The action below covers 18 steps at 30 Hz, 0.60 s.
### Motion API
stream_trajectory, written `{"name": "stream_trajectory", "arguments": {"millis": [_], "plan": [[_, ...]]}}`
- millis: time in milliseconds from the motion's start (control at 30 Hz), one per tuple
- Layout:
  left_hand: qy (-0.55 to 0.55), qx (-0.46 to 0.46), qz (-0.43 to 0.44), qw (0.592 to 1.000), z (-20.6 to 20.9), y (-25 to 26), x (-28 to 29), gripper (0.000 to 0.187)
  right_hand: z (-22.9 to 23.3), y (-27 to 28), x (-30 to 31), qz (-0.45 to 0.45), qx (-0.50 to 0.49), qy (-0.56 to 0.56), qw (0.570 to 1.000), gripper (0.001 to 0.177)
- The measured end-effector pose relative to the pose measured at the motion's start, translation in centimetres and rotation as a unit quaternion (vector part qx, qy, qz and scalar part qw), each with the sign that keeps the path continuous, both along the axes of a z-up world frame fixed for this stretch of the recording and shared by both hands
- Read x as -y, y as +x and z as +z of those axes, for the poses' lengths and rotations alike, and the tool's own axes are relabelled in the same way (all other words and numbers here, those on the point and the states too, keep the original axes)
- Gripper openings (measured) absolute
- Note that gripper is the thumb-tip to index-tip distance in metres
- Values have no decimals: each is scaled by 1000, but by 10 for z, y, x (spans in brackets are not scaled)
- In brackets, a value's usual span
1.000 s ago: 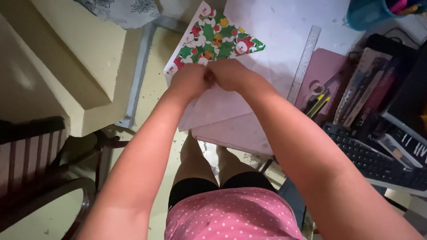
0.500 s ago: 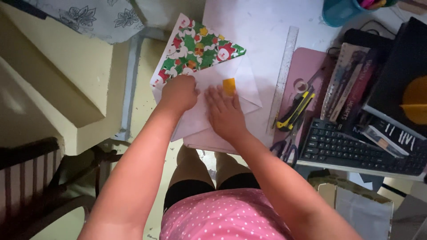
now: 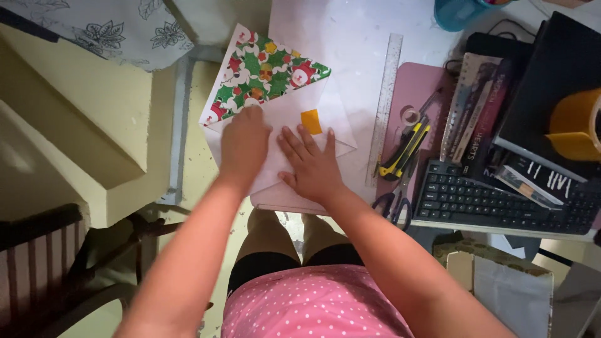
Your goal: The person is using tape and scissors to attach an envelope to decorative paper and fold it, possibly for a gift or card.
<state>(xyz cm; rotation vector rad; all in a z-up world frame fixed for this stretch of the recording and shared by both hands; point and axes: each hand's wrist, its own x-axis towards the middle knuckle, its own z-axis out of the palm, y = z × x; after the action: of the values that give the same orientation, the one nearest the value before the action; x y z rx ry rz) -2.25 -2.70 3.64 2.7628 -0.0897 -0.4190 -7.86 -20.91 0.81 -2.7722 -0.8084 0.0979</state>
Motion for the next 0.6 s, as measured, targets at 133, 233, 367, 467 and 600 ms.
{"name": "stream_trajectory", "arguments": {"millis": [133, 233, 367, 467, 600], "plan": [[-32, 131, -48, 990, -36, -48, 20, 31, -9, 2, 4, -3, -26, -4, 1000, 76], [-92, 211, -56, 971, -52, -61, 31, 51, -28, -2, 15, 4, 4, -37, 999, 66], [-63, 176, -40, 981, -35, -65, 40, 69, -27, -24, 34, -51, -21, 41, 998, 64], [-48, 162, -36, 985, -34, -64, 44, 79, -24, -40, 53, -127, -22, -11, 992, 77], [-5, 171, -40, 984, -33, -65, 46, 82, -22, -48, 71, -123, 7, 2, 992, 87]]}}
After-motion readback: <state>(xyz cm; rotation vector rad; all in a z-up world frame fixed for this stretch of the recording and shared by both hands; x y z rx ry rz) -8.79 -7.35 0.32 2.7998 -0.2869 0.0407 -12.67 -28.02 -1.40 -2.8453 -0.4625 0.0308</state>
